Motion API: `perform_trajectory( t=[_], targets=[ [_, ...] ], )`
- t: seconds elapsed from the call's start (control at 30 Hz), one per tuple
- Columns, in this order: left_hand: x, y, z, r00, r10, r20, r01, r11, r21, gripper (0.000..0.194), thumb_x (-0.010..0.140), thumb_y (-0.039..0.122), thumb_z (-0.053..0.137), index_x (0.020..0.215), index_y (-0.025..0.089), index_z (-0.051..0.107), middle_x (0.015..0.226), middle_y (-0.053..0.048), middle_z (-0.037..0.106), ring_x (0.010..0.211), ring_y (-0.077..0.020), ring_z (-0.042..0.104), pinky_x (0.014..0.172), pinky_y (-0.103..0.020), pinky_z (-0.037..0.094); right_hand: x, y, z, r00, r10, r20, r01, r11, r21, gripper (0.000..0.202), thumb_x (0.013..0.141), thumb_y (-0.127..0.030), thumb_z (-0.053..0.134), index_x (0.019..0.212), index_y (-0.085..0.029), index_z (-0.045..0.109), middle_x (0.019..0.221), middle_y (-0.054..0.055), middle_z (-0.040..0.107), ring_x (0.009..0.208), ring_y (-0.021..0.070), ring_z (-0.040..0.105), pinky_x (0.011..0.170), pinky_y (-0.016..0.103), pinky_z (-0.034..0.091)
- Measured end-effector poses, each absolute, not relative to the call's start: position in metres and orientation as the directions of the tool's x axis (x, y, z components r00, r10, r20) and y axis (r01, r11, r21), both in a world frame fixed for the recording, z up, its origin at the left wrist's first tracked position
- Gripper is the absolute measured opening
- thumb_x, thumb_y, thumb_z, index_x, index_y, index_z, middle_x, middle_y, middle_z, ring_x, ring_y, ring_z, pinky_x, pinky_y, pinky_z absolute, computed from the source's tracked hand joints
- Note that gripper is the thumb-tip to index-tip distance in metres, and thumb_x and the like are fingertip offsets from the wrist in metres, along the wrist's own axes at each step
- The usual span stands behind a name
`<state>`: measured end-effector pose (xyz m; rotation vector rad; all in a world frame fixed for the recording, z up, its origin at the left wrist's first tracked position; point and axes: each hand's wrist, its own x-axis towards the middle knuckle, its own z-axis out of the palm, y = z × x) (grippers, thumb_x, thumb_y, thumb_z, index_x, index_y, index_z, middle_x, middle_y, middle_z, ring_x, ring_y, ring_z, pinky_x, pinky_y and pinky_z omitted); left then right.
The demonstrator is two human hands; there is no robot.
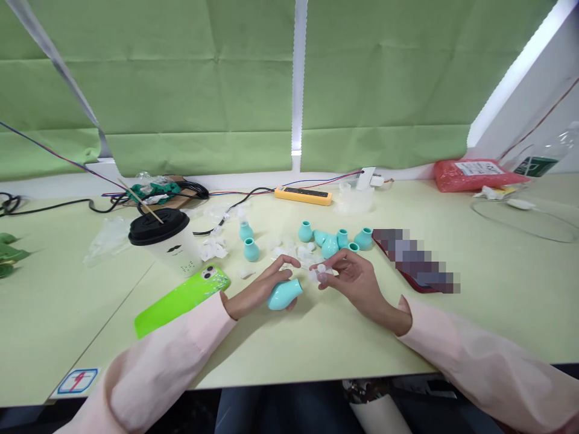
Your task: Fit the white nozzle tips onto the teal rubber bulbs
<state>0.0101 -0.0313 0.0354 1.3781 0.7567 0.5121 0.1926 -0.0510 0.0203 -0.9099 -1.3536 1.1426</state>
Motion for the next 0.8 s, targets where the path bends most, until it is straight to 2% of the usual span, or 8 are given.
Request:
perform_trajectory(
  t=[0.1, 0.23, 0.33, 0.4, 0.47, 0.57, 0.67, 0.8],
  targets=[
    [0.0137, -0.0323, 0.0308, 0.665, 0.723, -0.186, 0.067, 0.19, 0.98, 0.022, 0.078, 0.034, 0.036, 0.095, 0.022, 0.033, 0.047, 0.005, 0.048, 0.042, -0.0106, 0.048, 0.041, -0.019, 0.03, 0.1907, -0.0527, 0.0181, -0.181, 0.96, 0.213, -0.1, 0.197, -0.975, 0.027, 0.055, -0.031, 0.069, 0.066, -0.019, 0.047, 0.07, 0.004, 0.063, 0.065, 0.0176, 0.06, 0.054, 0.033, 0.053],
    [0.0121, -0.0314, 0.0263, 0.689, 0.705, -0.167, 0.026, 0.206, 0.978, 0.018, 0.074, 0.03, 0.04, 0.088, 0.02, 0.035, 0.049, 0.004, 0.05, 0.042, -0.0103, 0.048, 0.04, -0.018, 0.028, 0.1896, -0.0543, 0.016, -0.26, 0.949, 0.178, -0.123, 0.15, -0.981, 0.028, 0.05, -0.026, 0.071, 0.069, -0.018, 0.052, 0.074, 0.004, 0.066, 0.073, 0.0196, 0.061, 0.064, 0.035, 0.052],
    [0.0084, -0.0308, 0.0262, 0.738, 0.665, -0.118, 0.017, 0.156, 0.988, 0.021, 0.067, 0.025, 0.049, 0.084, 0.018, 0.038, 0.049, 0.004, 0.051, 0.041, -0.0072, 0.042, 0.04, -0.017, 0.026, 0.1912, -0.0536, 0.0158, -0.293, 0.944, 0.151, -0.073, 0.135, -0.988, 0.026, 0.05, -0.024, 0.071, 0.071, -0.017, 0.06, 0.082, 0.005, 0.066, 0.072, 0.0187, 0.061, 0.068, 0.035, 0.051],
    [0.0069, -0.0308, 0.0283, 0.749, 0.654, -0.106, 0.054, 0.098, 0.994, 0.025, 0.062, 0.019, 0.056, 0.082, 0.017, 0.041, 0.05, 0.004, 0.05, 0.042, -0.0056, 0.039, 0.041, -0.017, 0.026, 0.193, -0.0521, 0.015, -0.284, 0.951, 0.12, -0.029, 0.117, -0.993, 0.027, 0.049, -0.023, 0.071, 0.073, -0.015, 0.064, 0.076, 0.005, 0.067, 0.064, 0.0177, 0.062, 0.063, 0.033, 0.052],
    [0.0064, -0.0308, 0.031, 0.72, 0.686, -0.106, 0.101, 0.048, 0.994, 0.027, 0.06, 0.018, 0.06, 0.081, 0.016, 0.044, 0.054, 0.004, 0.051, 0.045, -0.0055, 0.04, 0.043, -0.018, 0.028, 0.1948, -0.0507, 0.0139, -0.255, 0.961, 0.107, 0.011, 0.114, -0.993, 0.028, 0.048, -0.024, 0.072, 0.074, -0.014, 0.065, 0.061, 0.003, 0.066, 0.053, 0.0164, 0.06, 0.053, 0.031, 0.051],
    [0.0065, -0.03, 0.0323, 0.643, 0.761, -0.089, 0.151, -0.012, 0.988, 0.026, 0.061, 0.024, 0.061, 0.082, 0.013, 0.05, 0.061, 0.001, 0.052, 0.05, -0.0063, 0.042, 0.047, -0.02, 0.033, 0.1962, -0.051, 0.013, -0.209, 0.96, 0.188, 0.112, 0.215, -0.97, 0.025, 0.049, -0.025, 0.071, 0.072, -0.015, 0.067, 0.053, 0.002, 0.063, 0.047, 0.0151, 0.058, 0.045, 0.028, 0.049],
    [0.0067, -0.0294, 0.0305, 0.603, 0.796, -0.059, 0.191, -0.072, 0.979, 0.029, 0.061, 0.027, 0.063, 0.083, 0.013, 0.052, 0.065, 0.001, 0.051, 0.052, -0.0063, 0.042, 0.05, -0.02, 0.035, 0.1964, -0.0544, 0.0129, -0.186, 0.928, 0.322, 0.207, 0.357, -0.911, 0.022, 0.053, -0.025, 0.07, 0.073, -0.019, 0.067, 0.064, 0.003, 0.066, 0.054, 0.0157, 0.059, 0.048, 0.028, 0.05],
    [0.0077, -0.0308, 0.03, 0.621, 0.783, 0.034, 0.2, -0.2, 0.959, 0.028, 0.057, 0.025, 0.066, 0.076, 0.014, 0.049, 0.069, 0.002, 0.05, 0.059, -0.0065, 0.041, 0.052, -0.018, 0.033, 0.196, -0.0589, 0.0109, -0.197, 0.84, 0.505, 0.233, 0.54, -0.809, 0.016, 0.059, -0.023, 0.066, 0.074, -0.021, 0.067, 0.075, 0.002, 0.067, 0.061, 0.0163, 0.062, 0.056, 0.029, 0.053]
  ],
)
